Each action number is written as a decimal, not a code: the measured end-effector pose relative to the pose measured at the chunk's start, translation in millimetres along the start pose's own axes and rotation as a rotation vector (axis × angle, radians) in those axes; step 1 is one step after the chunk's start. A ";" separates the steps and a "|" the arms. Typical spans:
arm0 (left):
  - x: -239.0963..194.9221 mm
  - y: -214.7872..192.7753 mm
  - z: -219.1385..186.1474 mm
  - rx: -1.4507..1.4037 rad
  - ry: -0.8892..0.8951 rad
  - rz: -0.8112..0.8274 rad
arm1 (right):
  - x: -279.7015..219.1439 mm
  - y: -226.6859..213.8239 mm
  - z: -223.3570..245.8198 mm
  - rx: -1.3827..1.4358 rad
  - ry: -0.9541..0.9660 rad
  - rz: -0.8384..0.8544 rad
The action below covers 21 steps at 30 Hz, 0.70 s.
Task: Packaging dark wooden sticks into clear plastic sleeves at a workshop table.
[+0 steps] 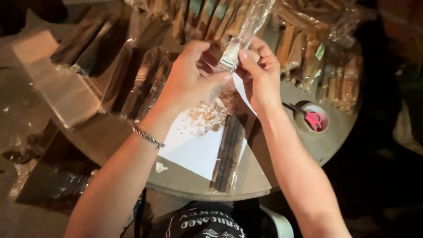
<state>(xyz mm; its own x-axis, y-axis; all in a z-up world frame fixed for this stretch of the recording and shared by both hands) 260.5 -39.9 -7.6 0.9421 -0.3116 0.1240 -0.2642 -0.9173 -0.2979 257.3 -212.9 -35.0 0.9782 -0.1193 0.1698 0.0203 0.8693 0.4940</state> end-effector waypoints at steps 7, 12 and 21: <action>23.3 29.6 22.9 -0.040 -0.010 0.155 | 2.4 -22.6 10.1 -0.293 -0.159 -0.097; 32.1 6.0 46.0 -0.047 0.340 -0.277 | -27.2 21.9 44.3 -0.944 -0.744 -0.019; -5.1 18.1 -0.6 0.438 0.732 -0.410 | -35.1 31.9 38.3 -0.984 -0.708 0.022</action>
<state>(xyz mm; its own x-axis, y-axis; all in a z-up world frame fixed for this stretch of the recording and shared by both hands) 250.8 -55.1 -13.1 0.5411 -0.2004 0.8167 0.2998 -0.8614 -0.4100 215.7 -199.3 7.4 0.6569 -0.0687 0.7508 0.4548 0.8304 -0.3219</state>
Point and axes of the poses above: each hand's wrist, its own x-axis towards the middle knuckle, its own y-axis out of the palm, z = x × y, the point moved 10 cm from there along x, towards the middle knuckle, and after that the axes turned 5 degrees about y, right-handed, at the moved point
